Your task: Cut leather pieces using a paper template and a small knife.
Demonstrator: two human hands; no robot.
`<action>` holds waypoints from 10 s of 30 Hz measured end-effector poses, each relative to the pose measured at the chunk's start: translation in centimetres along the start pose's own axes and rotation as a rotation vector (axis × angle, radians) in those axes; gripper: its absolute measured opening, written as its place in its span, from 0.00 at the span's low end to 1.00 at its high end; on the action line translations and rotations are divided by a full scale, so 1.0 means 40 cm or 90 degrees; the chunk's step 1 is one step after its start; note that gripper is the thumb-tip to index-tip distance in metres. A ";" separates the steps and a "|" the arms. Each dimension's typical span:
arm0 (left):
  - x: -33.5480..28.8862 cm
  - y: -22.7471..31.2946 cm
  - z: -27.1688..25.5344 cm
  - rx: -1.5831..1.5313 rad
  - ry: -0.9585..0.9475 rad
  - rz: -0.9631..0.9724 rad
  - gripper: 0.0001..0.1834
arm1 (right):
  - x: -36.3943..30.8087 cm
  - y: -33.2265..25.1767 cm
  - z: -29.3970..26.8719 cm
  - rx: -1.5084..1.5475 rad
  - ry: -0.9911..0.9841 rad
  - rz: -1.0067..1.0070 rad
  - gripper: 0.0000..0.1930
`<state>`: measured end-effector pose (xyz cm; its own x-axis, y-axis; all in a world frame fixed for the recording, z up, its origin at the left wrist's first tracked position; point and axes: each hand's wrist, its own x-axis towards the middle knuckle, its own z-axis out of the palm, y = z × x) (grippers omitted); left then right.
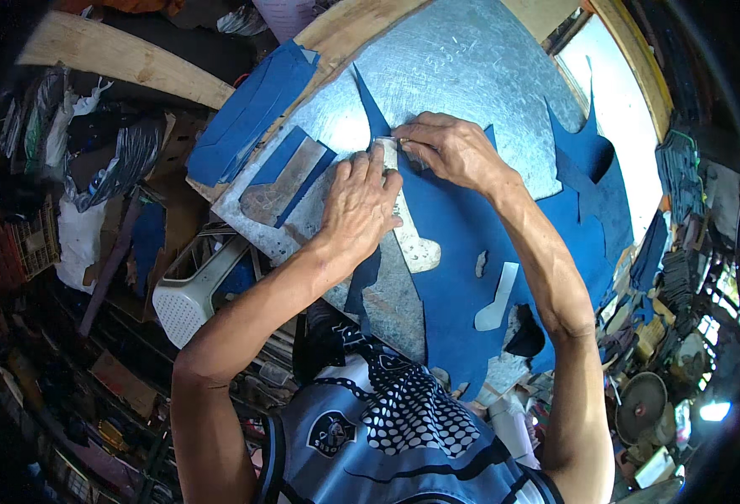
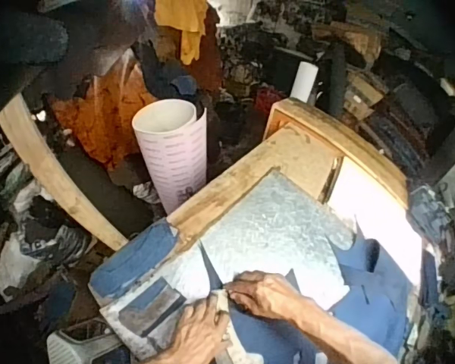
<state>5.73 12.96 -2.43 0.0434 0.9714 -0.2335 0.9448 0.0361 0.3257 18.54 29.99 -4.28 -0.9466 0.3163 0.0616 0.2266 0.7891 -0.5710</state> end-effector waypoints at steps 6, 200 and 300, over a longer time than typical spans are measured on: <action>0.003 -0.002 -0.012 0.010 -0.014 0.002 0.36 | 0.017 -0.028 -0.020 -0.032 -0.050 0.018 0.12; 0.033 -0.003 -0.017 0.039 -0.002 -0.017 0.50 | -0.317 -0.296 0.012 -0.014 0.040 0.409 0.12; 0.108 0.008 0.004 -0.012 -0.161 0.730 0.14 | -0.044 -0.723 0.369 0.027 0.746 1.065 0.18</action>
<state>6.27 17.15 -3.47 0.9313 0.3629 0.0311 0.3054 -0.8244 0.4765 10.28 -1.16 0.03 0.7104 0.7016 -0.0564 0.5188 -0.5761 -0.6317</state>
